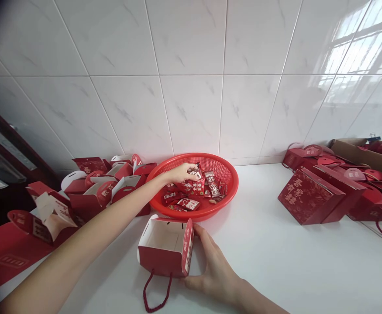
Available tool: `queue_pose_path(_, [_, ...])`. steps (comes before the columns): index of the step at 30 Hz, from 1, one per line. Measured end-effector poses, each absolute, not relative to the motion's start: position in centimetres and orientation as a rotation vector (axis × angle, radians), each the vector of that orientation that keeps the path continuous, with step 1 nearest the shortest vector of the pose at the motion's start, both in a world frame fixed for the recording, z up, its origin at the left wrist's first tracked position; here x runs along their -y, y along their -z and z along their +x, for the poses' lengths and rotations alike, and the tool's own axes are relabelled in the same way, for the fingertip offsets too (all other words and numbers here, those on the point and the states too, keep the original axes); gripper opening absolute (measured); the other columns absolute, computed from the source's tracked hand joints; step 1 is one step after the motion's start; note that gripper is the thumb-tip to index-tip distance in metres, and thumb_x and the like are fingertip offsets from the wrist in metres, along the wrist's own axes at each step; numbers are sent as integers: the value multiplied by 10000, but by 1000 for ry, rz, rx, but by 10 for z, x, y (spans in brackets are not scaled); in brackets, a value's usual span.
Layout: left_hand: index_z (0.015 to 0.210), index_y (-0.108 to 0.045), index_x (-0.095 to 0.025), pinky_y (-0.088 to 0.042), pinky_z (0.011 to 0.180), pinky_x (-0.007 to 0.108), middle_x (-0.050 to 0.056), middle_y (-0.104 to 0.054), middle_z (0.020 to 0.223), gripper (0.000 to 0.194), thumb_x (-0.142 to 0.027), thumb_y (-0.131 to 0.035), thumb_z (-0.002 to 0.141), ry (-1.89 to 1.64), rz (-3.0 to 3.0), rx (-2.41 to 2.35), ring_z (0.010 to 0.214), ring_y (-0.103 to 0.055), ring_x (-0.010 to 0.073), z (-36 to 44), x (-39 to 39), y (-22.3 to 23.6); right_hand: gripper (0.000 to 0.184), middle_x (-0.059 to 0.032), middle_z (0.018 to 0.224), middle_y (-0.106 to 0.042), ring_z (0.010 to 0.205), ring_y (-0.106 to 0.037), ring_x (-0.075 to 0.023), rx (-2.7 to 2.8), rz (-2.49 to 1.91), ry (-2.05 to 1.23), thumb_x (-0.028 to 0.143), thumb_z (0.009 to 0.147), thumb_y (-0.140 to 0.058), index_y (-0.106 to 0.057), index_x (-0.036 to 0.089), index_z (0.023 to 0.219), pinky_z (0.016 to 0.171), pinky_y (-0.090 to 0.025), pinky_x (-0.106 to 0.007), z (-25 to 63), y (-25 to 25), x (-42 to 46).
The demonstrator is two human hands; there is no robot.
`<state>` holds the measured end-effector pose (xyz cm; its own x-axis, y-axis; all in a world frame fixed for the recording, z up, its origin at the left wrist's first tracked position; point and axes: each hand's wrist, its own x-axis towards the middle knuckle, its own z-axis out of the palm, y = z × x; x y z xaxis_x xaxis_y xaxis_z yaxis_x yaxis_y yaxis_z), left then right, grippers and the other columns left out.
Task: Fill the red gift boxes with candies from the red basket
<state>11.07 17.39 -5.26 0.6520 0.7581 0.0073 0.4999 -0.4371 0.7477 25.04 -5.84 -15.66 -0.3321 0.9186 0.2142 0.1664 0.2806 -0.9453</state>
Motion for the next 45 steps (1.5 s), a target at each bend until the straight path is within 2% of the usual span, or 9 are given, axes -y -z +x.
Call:
queue_pose_path(8, [728, -527, -216, -380, 595, 277, -34, -565, 686, 171, -286, -659, 643, -598, 2115, -1188, 639, -527, 165, 76, -169, 50, 945, -129, 1545, -486, 1407, -483, -343, 1725, -960, -1137, 184, 693, -834, -392, 267, 1524, 1147, -429, -499, 251, 155, 58])
queue_pose_path(12, [664, -506, -218, -366, 604, 285, -40, -534, 629, 177, -291, -662, 624, -634, 2097, -1253, 621, -510, 169, 60, -169, 55, 918, -125, 1531, -499, 1393, -493, -347, 1735, -960, -1140, 181, 696, -822, -401, 271, 1507, 1137, -436, -499, 251, 154, 58])
queue_pose_path(16, [666, -524, -209, -390, 642, 291, -13, -574, 674, 201, -344, -670, 639, -709, 2060, -1250, 693, -540, 186, 57, -162, 53, 922, -128, 1541, -486, 1399, -486, -343, 1741, -961, -1137, 177, 699, -812, -388, 267, 1513, 1147, -421, -509, 251, 155, 58])
queue_pose_path(21, [817, -600, -193, -453, 643, 289, 8, -631, 766, 211, -381, -590, 722, -740, 1900, -989, 689, -576, 171, 61, -117, 22, 937, -130, 1547, -483, 1402, -483, -354, 1722, -966, -1128, 201, 695, -834, -390, 274, 1517, 1147, -419, -528, 251, 157, 59])
queue_pose_path(24, [855, -686, -197, -497, 732, 302, 31, -697, 833, 186, -307, -566, 764, -502, 1912, -760, 801, -637, 203, 57, -73, -2, 943, -128, 1550, -481, 1411, -475, -353, 1719, -984, -1112, 195, 703, -829, -377, 276, 1526, 1153, -411, -531, 250, 158, 60])
queue_pose_path(26, [1015, -747, -246, -507, 773, 290, 29, -741, 1025, 242, -290, -620, 813, -300, 2078, -747, 931, -670, 225, 51, -47, -12, 930, -119, 1558, -471, 1424, -462, -337, 1723, -996, -1104, 194, 719, -819, -365, 277, 1527, 1170, -395, -517, 250, 158, 61])
queue_pose_path(31, [1177, -747, -309, -491, 713, 266, 16, -766, 1014, 328, -281, -659, 862, -208, 2359, -770, 865, -686, 213, 34, -16, -16, 924, -108, 1575, -449, 1433, -454, -328, 1732, -986, -1101, 174, 734, -798, -347, 285, 1532, 1179, -386, -508, 250, 159, 62])
queue_pose_path(41, [1064, -794, -332, -488, 715, 268, -7, -791, 943, 282, -221, -654, 845, -257, 2395, -756, 842, -718, 216, 27, -10, -15, 914, -115, 1577, -444, 1434, -449, -336, 1735, -976, -1125, 223, 747, -807, -346, 286, 1533, 1174, -394, -517, 250, 161, 61])
queue_pose_path(45, [1041, -802, -316, -494, 739, 278, -5, -792, 954, 241, -263, -645, 866, -333, 2403, -783, 862, -714, 218, 31, -25, -21, 918, -119, 1562, -461, 1425, -458, -334, 1735, -969, -1128, 225, 737, -813, -352, 280, 1528, 1170, -393, -518, 250, 158, 61])
